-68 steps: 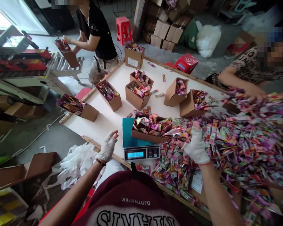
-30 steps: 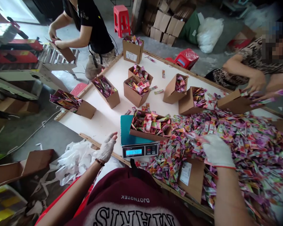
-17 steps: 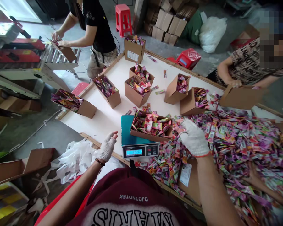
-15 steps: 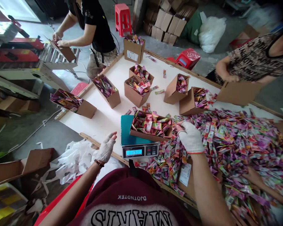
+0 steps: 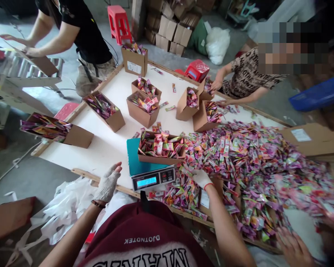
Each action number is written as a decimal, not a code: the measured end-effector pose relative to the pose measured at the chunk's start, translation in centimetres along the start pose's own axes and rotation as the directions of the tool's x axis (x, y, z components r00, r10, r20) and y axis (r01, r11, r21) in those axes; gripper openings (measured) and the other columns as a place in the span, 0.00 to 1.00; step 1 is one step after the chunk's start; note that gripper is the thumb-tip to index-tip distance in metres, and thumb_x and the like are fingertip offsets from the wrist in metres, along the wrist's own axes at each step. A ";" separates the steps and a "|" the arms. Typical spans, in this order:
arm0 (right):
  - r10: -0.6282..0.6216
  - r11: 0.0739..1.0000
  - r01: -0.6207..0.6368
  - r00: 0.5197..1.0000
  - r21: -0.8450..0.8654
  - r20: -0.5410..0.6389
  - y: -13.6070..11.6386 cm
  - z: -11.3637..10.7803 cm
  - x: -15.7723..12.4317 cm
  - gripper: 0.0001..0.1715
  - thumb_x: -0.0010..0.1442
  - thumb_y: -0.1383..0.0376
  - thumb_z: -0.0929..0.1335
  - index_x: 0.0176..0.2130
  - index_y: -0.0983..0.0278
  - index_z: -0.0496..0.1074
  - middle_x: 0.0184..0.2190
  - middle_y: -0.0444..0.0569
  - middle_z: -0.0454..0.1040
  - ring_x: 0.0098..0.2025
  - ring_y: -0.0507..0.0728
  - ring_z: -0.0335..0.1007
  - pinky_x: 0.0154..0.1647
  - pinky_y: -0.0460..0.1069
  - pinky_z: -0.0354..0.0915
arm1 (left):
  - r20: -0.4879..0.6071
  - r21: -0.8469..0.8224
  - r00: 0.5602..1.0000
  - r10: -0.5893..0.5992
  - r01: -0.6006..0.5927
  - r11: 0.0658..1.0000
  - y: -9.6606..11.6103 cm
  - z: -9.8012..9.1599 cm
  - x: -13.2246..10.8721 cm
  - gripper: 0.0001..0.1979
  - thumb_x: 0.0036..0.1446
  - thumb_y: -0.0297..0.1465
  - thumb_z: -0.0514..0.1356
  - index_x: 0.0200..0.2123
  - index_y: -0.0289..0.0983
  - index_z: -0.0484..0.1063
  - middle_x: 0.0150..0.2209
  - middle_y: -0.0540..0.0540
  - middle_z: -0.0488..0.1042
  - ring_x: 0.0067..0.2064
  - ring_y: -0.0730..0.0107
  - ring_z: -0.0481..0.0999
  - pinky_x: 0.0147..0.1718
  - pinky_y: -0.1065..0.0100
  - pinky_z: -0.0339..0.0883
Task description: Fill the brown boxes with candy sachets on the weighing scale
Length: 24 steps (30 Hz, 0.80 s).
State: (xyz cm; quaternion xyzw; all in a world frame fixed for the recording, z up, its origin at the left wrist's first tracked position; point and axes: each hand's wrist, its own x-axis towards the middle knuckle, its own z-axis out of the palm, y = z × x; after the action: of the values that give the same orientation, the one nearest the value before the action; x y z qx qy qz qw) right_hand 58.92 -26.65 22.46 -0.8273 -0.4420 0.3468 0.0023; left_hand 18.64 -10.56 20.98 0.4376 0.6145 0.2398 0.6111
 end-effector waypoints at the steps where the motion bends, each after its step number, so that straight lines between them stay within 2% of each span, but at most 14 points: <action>1: 0.018 0.998 -0.018 1.000 0.058 0.006 0.5 -1.8 0.0 0.17 0.67 0.53 0.68 0.40 0.64 0.77 0.35 0.47 0.78 0.34 0.54 0.74 0.36 0.49 0.72 | 0.010 -0.004 1.000 0.002 -0.002 1.000 0.0 0.2 0.1 0.41 0.51 0.57 0.64 0.60 0.35 0.72 0.54 0.34 0.76 0.57 0.49 0.74 0.58 0.52 0.67; 3: 0.037 0.987 -0.039 0.999 0.157 0.017 0.9 -5.2 -0.5 0.16 0.62 0.55 0.70 0.40 0.66 0.78 0.29 0.47 0.78 0.29 0.55 0.74 0.30 0.48 0.70 | 0.027 -0.016 1.000 0.012 -0.012 1.000 -0.1 0.6 0.2 0.40 0.52 0.56 0.64 0.60 0.35 0.72 0.55 0.34 0.75 0.58 0.49 0.74 0.59 0.52 0.66; 5: -0.010 0.953 0.002 1.000 0.304 0.025 0.4 -8.3 -1.4 0.20 0.57 0.55 0.71 0.42 0.67 0.78 0.30 0.48 0.80 0.28 0.55 0.74 0.31 0.49 0.70 | 0.031 -0.028 0.999 0.025 -0.024 0.999 -0.6 0.8 0.2 0.40 0.52 0.56 0.64 0.60 0.35 0.72 0.57 0.34 0.75 0.59 0.48 0.73 0.59 0.52 0.66; 7: -0.117 0.838 0.091 0.993 0.538 0.014 -1.3 -11.0 -2.3 0.25 0.51 0.53 0.75 0.44 0.66 0.78 0.34 0.49 0.81 0.31 0.55 0.75 0.35 0.50 0.72 | 0.026 -0.028 0.999 0.029 -0.028 0.999 -1.4 0.7 0.2 0.39 0.53 0.56 0.64 0.60 0.35 0.72 0.58 0.34 0.74 0.61 0.48 0.72 0.59 0.53 0.66; 9: -0.216 0.664 0.172 0.976 0.727 -0.034 -4.1 -13.1 -2.7 0.26 0.45 0.55 0.79 0.42 0.65 0.78 0.35 0.50 0.81 0.32 0.55 0.75 0.36 0.50 0.73 | 0.015 -0.019 1.000 0.022 -0.022 1.000 -2.1 0.5 0.1 0.40 0.54 0.56 0.63 0.61 0.35 0.72 0.58 0.34 0.74 0.60 0.48 0.72 0.59 0.53 0.66; 11: -0.285 0.577 0.243 0.955 0.780 -0.087 -7.6 -14.5 -2.4 0.26 0.41 0.57 0.81 0.39 0.64 0.79 0.34 0.49 0.80 0.32 0.55 0.75 0.36 0.49 0.72 | -0.002 -0.015 1.000 0.018 -0.018 1.000 -2.4 0.4 -0.1 0.40 0.53 0.56 0.63 0.60 0.34 0.72 0.57 0.34 0.75 0.60 0.49 0.73 0.58 0.54 0.67; 13: -0.395 0.597 0.344 0.912 0.725 -0.109 -11.1 -15.2 -1.3 0.23 0.44 0.56 0.80 0.38 0.65 0.80 0.34 0.48 0.80 0.33 0.56 0.75 0.36 0.50 0.73 | -0.021 -0.018 1.000 0.018 -0.018 1.000 -2.3 0.3 -0.5 0.40 0.53 0.56 0.63 0.59 0.34 0.73 0.57 0.33 0.75 0.59 0.49 0.73 0.57 0.55 0.68; 14: -0.474 0.629 0.417 0.875 0.656 -0.102 -12.7 -15.2 -0.6 0.20 0.48 0.56 0.78 0.39 0.65 0.80 0.35 0.49 0.80 0.35 0.56 0.75 0.38 0.50 0.73 | -0.030 -0.019 0.999 0.017 -0.018 1.000 -2.1 0.3 -0.7 0.40 0.53 0.56 0.63 0.59 0.34 0.73 0.57 0.33 0.75 0.59 0.49 0.74 0.56 0.55 0.69; 16: -0.611 0.700 0.570 0.790 0.430 -0.052 -15.1 -15.1 0.7 0.15 0.53 0.60 0.74 0.40 0.64 0.82 0.38 0.49 0.80 0.40 0.57 0.76 0.45 0.50 0.72 | -0.041 -0.020 0.999 0.017 -0.018 1.000 -1.5 0.2 -1.3 0.40 0.53 0.56 0.63 0.59 0.34 0.72 0.56 0.33 0.75 0.57 0.50 0.75 0.56 0.55 0.69; 17: -0.643 0.726 0.622 0.765 0.295 -0.031 -15.8 -15.0 1.1 0.15 0.54 0.63 0.72 0.42 0.64 0.82 0.41 0.50 0.80 0.43 0.57 0.75 0.48 0.51 0.71 | -0.045 -0.018 0.999 0.017 -0.018 1.000 -1.2 0.1 -1.6 0.40 0.53 0.56 0.62 0.60 0.33 0.72 0.55 0.33 0.75 0.57 0.51 0.75 0.56 0.55 0.69; 19: -0.644 0.759 0.645 0.764 0.088 -0.035 -16.1 -14.7 1.3 0.20 0.54 0.67 0.71 0.47 0.63 0.80 0.44 0.50 0.79 0.45 0.57 0.75 0.52 0.51 0.69 | -0.054 -0.018 0.998 0.025 -0.026 0.999 -0.8 -0.1 -2.2 0.40 0.53 0.56 0.62 0.60 0.33 0.71 0.55 0.33 0.76 0.56 0.51 0.75 0.55 0.55 0.70; 20: -0.631 0.772 0.634 0.773 0.041 -0.070 -15.8 -14.5 1.0 0.22 0.55 0.67 0.71 0.50 0.63 0.79 0.45 0.50 0.79 0.45 0.57 0.75 0.52 0.50 0.69 | -0.059 -0.016 0.998 0.030 -0.031 0.999 -0.7 -0.2 -2.5 0.40 0.53 0.55 0.62 0.60 0.33 0.71 0.55 0.33 0.76 0.56 0.50 0.75 0.55 0.55 0.70; 22: -0.606 0.787 0.617 0.775 0.005 -0.178 -14.5 -14.3 -0.1 0.20 0.60 0.64 0.70 0.52 0.62 0.77 0.46 0.49 0.79 0.45 0.58 0.75 0.51 0.51 0.69 | -0.075 -0.010 0.997 0.025 -0.026 1.000 -0.6 -0.5 -2.9 0.40 0.53 0.55 0.62 0.60 0.32 0.72 0.54 0.33 0.76 0.56 0.51 0.75 0.55 0.55 0.69; 24: -0.576 0.802 0.597 0.763 -0.022 -0.294 -12.8 -14.0 -1.6 0.16 0.64 0.61 0.68 0.50 0.61 0.77 0.44 0.49 0.80 0.45 0.58 0.76 0.51 0.51 0.69 | -0.079 0.005 0.997 0.007 -0.006 1.000 -0.8 -0.7 -3.0 0.39 0.53 0.54 0.62 0.59 0.32 0.72 0.52 0.33 0.76 0.56 0.51 0.75 0.55 0.54 0.69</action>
State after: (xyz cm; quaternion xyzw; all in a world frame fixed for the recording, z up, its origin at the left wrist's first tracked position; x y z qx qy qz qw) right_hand 57.02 -15.74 37.96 -0.6880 -0.6602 0.2214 0.2045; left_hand 17.39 -13.32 22.05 0.4311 0.6373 0.2575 0.5845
